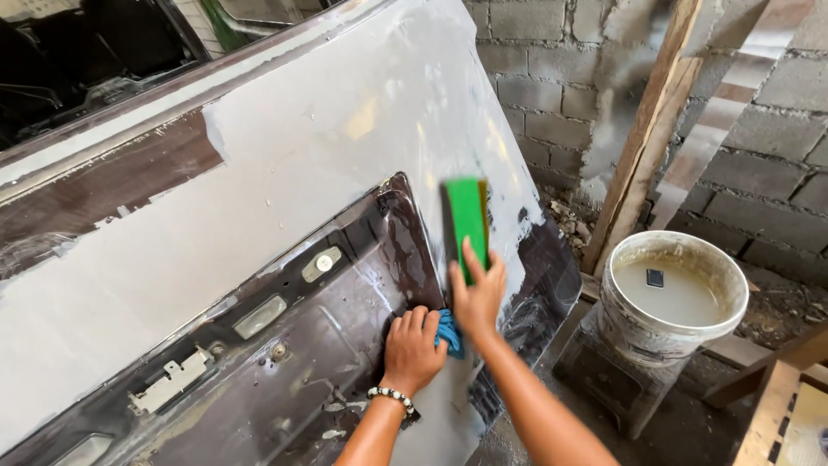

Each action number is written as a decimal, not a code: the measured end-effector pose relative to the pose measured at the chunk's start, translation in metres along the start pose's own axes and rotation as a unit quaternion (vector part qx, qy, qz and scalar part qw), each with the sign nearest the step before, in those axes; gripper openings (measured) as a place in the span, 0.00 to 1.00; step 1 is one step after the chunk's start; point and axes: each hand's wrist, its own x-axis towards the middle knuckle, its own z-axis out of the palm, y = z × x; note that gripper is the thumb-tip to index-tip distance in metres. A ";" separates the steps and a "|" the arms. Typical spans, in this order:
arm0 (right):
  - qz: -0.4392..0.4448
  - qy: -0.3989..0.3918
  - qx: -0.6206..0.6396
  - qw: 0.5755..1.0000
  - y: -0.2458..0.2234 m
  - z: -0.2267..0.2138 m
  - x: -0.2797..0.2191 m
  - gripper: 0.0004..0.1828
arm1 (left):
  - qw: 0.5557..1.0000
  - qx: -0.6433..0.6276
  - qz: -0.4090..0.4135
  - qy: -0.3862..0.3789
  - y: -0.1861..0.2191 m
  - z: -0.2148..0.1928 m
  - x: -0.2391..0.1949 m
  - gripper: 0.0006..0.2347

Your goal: The person sands the surface of a car door with a green sanding block, focusing on the edges and corners. They wipe the sanded area with a blue cloth and dip the cloth into a bucket of water before resuming sanding.

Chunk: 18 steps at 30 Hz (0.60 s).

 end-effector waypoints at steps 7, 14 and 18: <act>-0.023 -0.006 -0.025 0.999 0.014 0.009 0.004 0.29 | 0.993 -0.055 0.051 0.085 -0.005 -0.003 -0.003 0.13; 0.012 0.044 -0.014 0.999 0.012 0.009 -0.016 0.28 | 0.989 -0.107 0.030 0.098 -0.002 -0.008 -0.009 0.10; -0.017 0.023 -0.048 0.998 0.025 0.004 -0.077 0.31 | 0.987 -0.125 0.035 0.100 -0.005 -0.004 -0.003 0.09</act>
